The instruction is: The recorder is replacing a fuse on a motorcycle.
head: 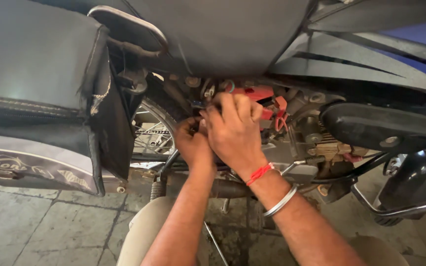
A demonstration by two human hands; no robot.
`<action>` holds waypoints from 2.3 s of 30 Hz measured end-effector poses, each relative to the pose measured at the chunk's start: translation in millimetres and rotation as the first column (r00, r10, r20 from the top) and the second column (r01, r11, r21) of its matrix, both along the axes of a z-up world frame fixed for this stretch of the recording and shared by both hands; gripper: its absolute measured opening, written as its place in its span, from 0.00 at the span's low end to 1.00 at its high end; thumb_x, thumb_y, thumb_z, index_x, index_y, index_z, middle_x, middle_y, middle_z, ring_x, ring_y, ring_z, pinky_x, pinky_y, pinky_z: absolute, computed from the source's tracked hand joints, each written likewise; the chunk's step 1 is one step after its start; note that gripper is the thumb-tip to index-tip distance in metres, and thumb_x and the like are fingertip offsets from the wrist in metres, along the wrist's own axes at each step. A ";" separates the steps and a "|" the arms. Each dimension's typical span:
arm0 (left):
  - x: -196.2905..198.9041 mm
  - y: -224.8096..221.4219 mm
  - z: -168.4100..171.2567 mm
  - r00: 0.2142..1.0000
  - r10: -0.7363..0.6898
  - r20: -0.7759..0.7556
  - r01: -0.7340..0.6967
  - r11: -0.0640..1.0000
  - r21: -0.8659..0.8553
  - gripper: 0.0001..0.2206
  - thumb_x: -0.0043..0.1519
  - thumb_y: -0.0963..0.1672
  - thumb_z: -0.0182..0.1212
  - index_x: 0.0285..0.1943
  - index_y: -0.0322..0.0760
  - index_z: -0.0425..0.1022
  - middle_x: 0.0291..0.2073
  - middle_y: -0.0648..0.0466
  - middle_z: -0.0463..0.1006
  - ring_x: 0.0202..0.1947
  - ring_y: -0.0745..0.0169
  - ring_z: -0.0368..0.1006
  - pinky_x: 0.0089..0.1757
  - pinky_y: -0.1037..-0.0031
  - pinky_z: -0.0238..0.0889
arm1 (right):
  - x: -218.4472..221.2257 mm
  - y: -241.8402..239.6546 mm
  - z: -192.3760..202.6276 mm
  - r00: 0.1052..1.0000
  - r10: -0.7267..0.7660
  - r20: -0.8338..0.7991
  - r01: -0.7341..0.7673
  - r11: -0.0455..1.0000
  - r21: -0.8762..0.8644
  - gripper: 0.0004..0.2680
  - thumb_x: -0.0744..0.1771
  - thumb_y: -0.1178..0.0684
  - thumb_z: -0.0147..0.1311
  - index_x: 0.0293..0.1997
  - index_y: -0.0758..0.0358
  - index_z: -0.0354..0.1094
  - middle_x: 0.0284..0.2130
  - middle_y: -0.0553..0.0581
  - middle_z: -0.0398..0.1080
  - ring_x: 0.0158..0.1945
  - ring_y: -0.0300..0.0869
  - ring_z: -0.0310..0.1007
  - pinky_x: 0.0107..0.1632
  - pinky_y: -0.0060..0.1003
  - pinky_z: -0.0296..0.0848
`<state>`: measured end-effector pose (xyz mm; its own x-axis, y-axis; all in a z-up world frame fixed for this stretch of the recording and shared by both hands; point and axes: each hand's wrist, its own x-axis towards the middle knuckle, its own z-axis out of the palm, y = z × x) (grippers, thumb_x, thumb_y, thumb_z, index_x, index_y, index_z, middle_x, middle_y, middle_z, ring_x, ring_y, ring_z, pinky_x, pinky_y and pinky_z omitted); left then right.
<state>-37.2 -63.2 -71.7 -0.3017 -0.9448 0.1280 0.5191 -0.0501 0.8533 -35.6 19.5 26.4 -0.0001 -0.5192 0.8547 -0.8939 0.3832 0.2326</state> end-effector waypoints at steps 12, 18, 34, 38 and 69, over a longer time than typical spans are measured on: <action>0.1 4.7 2.4 0.999 -0.005 -0.043 0.008 0.997 0.078 0.04 0.58 0.38 0.63 0.39 0.29 0.75 0.43 0.53 0.71 0.40 0.64 0.70 0.43 0.72 0.66 | -19.7 -3.2 15.5 0.962 0.188 -0.199 -0.141 0.963 0.228 0.04 0.62 0.56 0.56 0.32 0.65 0.71 0.42 0.56 0.66 0.48 0.49 0.65 0.49 0.45 0.62; 17.6 -1.1 5.1 0.998 -0.023 -0.050 0.022 1.000 -0.007 0.05 0.60 0.38 0.67 0.42 0.31 0.77 0.38 0.52 0.74 0.36 0.64 0.68 0.40 0.72 0.63 | -17.0 4.8 14.4 0.961 0.141 -0.237 -0.076 0.961 0.264 0.04 0.63 0.56 0.57 0.34 0.64 0.71 0.42 0.56 0.66 0.49 0.49 0.65 0.49 0.45 0.63; 74.5 -40.3 98.6 0.864 0.488 0.128 0.131 0.027 -0.991 0.04 0.59 0.42 0.67 0.38 0.38 0.78 0.37 0.54 0.76 0.42 0.51 0.71 0.42 0.58 0.57 | 63.2 138.9 -84.1 0.941 0.147 0.305 -0.212 0.958 0.192 0.10 0.62 0.57 0.62 0.47 0.58 0.73 0.50 0.56 0.71 0.53 0.53 0.67 0.54 0.48 0.66; 64.0 -36.9 97.9 0.828 0.543 0.139 0.131 0.053 -0.990 0.02 0.57 0.41 0.66 0.36 0.41 0.78 0.36 0.54 0.76 0.42 0.51 0.71 0.43 0.57 0.59 | 60.2 139.5 -78.4 0.926 0.194 0.322 -0.270 0.939 0.212 0.12 0.62 0.58 0.62 0.49 0.61 0.73 0.50 0.58 0.70 0.54 0.56 0.67 0.55 0.49 0.68; 60.4 -60.6 52.2 0.996 -0.006 0.090 0.043 0.903 -0.427 0.04 0.65 0.40 0.65 0.42 0.31 0.76 0.33 0.51 0.76 0.33 0.60 0.69 0.37 0.69 0.62 | 65.6 120.7 -79.1 0.719 0.315 0.620 -0.428 0.903 0.037 0.06 0.63 0.59 0.65 0.40 0.63 0.73 0.46 0.56 0.73 0.51 0.52 0.73 0.51 0.41 0.75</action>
<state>23.2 -123.9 -19.6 -0.3516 -0.7969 0.4913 0.4476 0.3178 0.8359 29.9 140.2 -52.7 -0.2460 -0.7185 0.6506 -0.9340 -0.0038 -0.3573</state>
